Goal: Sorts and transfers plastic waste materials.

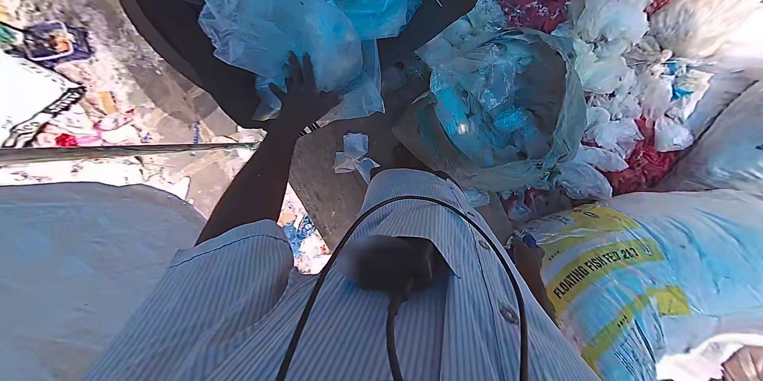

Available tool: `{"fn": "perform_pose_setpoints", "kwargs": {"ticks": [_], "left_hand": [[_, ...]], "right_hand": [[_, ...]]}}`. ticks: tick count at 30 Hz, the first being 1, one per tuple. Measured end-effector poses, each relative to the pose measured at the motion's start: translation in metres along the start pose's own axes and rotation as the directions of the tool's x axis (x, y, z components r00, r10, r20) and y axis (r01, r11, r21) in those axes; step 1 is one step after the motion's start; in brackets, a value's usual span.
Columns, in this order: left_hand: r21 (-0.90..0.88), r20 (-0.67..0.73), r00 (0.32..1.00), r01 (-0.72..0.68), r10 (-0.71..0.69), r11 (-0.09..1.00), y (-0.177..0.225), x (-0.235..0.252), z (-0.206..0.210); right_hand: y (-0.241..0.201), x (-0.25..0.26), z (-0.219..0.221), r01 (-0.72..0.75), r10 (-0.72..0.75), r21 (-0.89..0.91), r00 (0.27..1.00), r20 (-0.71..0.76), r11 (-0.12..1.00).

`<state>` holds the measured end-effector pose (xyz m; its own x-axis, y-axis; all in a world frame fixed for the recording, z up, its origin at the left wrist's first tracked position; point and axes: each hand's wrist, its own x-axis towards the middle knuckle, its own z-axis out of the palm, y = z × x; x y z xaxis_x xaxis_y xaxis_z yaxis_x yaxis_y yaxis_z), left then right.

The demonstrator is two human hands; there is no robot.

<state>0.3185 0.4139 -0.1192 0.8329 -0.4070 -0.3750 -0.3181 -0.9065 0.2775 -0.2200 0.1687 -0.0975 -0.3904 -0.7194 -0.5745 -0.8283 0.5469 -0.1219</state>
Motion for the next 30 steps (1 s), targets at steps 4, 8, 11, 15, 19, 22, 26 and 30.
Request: {"fn": "perform_pose_setpoints", "kwargs": {"ticks": [4,8,11,15,19,22,26,30], "left_hand": [[0.033,0.043,0.998,0.032,-0.033,0.999,0.005,0.001,0.004],[0.093,0.049,0.996,0.071,-0.076,0.993,0.006,0.015,0.021],[0.014,0.114,0.993,0.022,-0.024,1.0,-0.002,0.025,0.014],[0.062,0.18,0.979,0.09,-0.1,0.994,-0.005,0.041,0.004],[0.004,0.021,0.989,0.144,-0.144,0.99,0.005,0.061,0.007],[0.038,0.508,0.811,0.316,-0.291,0.948,0.047,0.07,-0.087],[-0.093,0.176,0.943,0.303,-0.284,0.948,-0.018,0.144,0.007],[-0.091,0.5,0.838,0.301,-0.217,0.949,-0.01,0.177,-0.082]], "right_hand": [[-0.031,-0.018,-0.005,0.008,-0.002,-0.091,0.998,0.07,0.996],[-0.016,0.022,0.006,0.131,-0.109,-0.153,0.984,0.143,0.98],[-0.014,0.035,0.013,0.197,-0.177,-0.113,0.969,0.171,0.974],[-0.08,-0.052,-0.028,0.238,-0.201,-0.152,0.954,0.222,0.959],[-0.155,-0.107,-0.05,0.068,-0.02,-0.183,0.967,0.253,0.981],[-0.167,-0.105,-0.038,0.065,-0.034,-0.122,0.969,0.245,0.99],[-0.207,-0.124,-0.021,0.073,-0.035,-0.162,0.974,0.225,0.984],[-0.235,-0.116,0.002,0.087,0.011,-0.273,0.941,0.338,0.958]]}}
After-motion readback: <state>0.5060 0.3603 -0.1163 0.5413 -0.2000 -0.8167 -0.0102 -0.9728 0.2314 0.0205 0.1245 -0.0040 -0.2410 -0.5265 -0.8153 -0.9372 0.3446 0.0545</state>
